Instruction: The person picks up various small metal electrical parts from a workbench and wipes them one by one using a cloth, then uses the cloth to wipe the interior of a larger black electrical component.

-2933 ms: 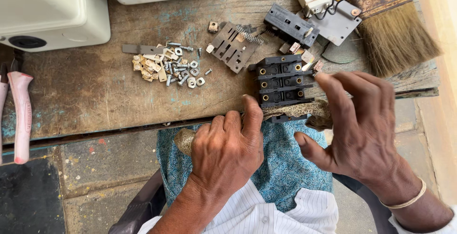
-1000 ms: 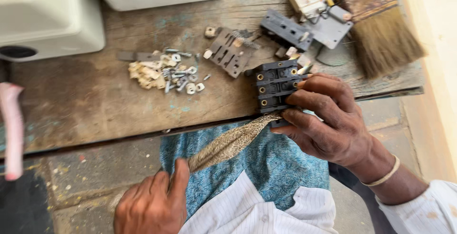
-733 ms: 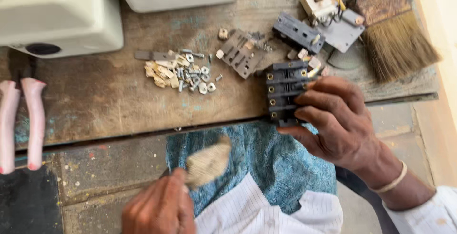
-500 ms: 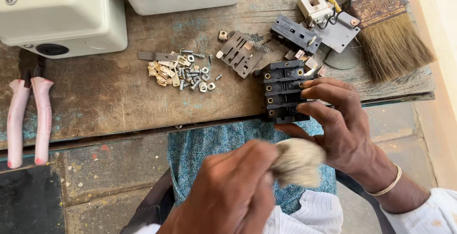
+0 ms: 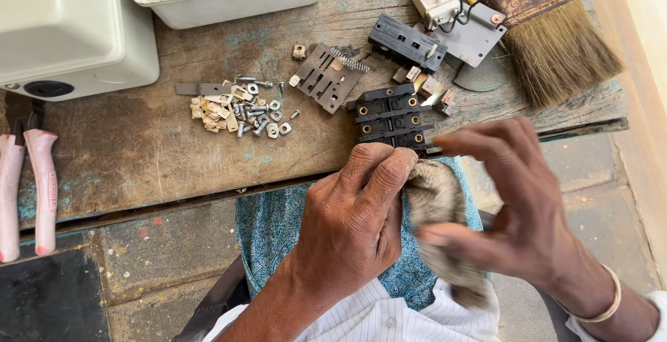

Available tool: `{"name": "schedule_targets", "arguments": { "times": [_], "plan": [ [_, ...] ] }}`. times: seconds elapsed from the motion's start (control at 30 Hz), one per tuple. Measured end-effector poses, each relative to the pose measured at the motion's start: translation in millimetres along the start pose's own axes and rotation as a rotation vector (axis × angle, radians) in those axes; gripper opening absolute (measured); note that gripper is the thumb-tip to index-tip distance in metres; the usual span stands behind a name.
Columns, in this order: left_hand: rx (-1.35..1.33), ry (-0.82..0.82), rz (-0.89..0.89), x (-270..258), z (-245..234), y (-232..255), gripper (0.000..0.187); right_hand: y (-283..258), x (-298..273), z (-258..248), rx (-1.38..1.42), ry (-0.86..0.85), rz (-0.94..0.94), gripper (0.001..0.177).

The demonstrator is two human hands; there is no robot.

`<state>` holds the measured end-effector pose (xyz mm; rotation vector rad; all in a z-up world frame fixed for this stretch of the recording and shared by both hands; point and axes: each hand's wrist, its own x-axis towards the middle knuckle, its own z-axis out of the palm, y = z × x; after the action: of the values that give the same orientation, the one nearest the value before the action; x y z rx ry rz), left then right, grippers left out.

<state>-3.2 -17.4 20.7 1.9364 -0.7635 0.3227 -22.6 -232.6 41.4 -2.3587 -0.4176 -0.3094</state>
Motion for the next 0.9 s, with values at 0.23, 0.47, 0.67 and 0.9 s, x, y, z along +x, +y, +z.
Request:
{"name": "schedule_targets", "arguments": {
  "times": [0.23,0.47,0.67,0.9],
  "plan": [
    [-0.007,0.024,-0.013,-0.5,3.7,-5.9,0.032,3.7,6.9,1.3,0.149,-0.023,0.062,0.019],
    [0.002,0.074,-0.002,0.1,-9.1,-21.4,0.038,23.4,18.1,7.2,0.344,0.018,0.171,0.008],
    [0.021,0.103,0.000,-6.7,-11.4,-33.4,0.035,29.4,16.2,12.1,0.205,0.002,-0.041,0.007],
    [0.429,-0.024,0.241,-9.6,-8.5,-52.8,0.016,42.1,13.0,20.9,0.100,0.040,-0.074,0.010]
  ]
}}
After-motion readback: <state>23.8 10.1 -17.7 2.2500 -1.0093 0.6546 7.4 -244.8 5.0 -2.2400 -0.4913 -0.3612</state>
